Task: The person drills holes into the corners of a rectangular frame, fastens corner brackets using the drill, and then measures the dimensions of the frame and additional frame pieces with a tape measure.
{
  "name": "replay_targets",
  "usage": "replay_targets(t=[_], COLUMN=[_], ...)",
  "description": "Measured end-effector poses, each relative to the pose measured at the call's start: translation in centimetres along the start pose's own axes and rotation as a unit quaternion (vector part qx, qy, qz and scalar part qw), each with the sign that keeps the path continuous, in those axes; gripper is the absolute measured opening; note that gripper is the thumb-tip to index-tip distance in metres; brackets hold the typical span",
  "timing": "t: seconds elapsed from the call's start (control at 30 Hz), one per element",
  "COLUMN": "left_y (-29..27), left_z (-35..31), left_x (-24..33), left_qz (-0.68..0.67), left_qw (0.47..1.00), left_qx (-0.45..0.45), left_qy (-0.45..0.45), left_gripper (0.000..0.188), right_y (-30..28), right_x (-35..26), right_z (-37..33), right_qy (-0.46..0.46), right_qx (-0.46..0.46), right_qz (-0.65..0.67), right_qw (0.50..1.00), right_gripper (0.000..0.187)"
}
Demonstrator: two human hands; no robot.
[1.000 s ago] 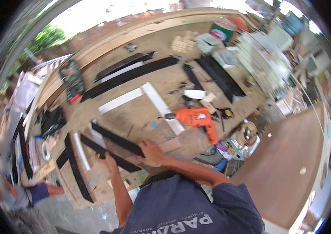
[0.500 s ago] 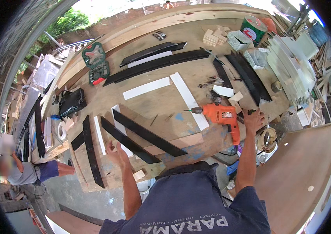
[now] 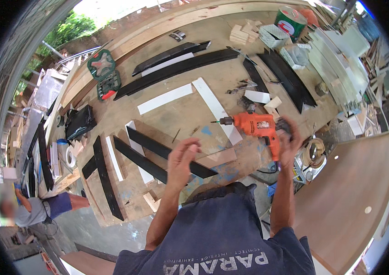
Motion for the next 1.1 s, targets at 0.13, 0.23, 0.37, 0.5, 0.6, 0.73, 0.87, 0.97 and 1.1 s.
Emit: replay_targets(t=[0.13, 0.23, 0.37, 0.5, 0.6, 0.73, 0.87, 0.97, 1.1], left_y=[6.5, 5.1, 3.7, -0.1, -11.9, -32.6, -34.2, -32.2, -28.6], left_z=[-3.2, -3.4, -3.5, -0.2, 8.6, 18.5, 22.9, 23.1, 21.2], left_x=[-2.6, -4.0, -4.3, -5.1, -5.5, -4.5, -6.3, -6.4, -5.9], left_qz=[-0.019, 0.034, 0.022, 0.066, 0.161, 0.375, 0.430, 0.435, 0.518], left_qw=[0.983, 0.980, 0.978, 0.987, 0.979, 0.847, 0.837, 0.844, 0.805], left_qx=[-0.158, -0.149, -0.180, -0.106, 0.108, 0.363, 0.330, 0.301, 0.283], left_qy=[-0.088, -0.124, -0.107, -0.100, -0.056, 0.100, 0.071, 0.086, 0.059], left_gripper=[0.023, 0.021, 0.019, 0.016, 0.022, 0.027, 0.028, 0.030, 0.031], right_y=[7.5, 8.5, 8.6, 7.2, 3.6, -2.0, -5.4, -5.7, -6.3], right_x=[-6.5, -5.6, -4.3, -2.7, 1.2, 7.0, 7.9, 7.3, 7.1], right_z=[-10.7, -13.4, -14.9, -14.8, -14.6, -16.8, -18.2, -18.8, -19.1], right_qy=[-0.097, -0.078, -0.041, 0.023, 0.042, 0.029, 0.052, 0.088, 0.094], right_qx=[-0.222, -0.242, -0.280, -0.331, -0.355, -0.423, -0.447, -0.431, -0.415], right_qz=[0.027, -0.014, -0.045, -0.104, -0.209, -0.317, -0.337, -0.301, -0.304], right_qw=[0.970, 0.967, 0.958, 0.938, 0.910, 0.848, 0.827, 0.846, 0.852], right_gripper=[0.051, 0.058, 0.062, 0.061, 0.058, 0.052, 0.049, 0.046, 0.044])
Point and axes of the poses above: each hand's wrist, its own z-axis towards the middle knuckle, its own y-axis out of the palm, x = y × z, the point moved 10 cm from there along z, towards the middle knuckle, and after that the axes turned 14 degrees about x, right-handed, at the moved point
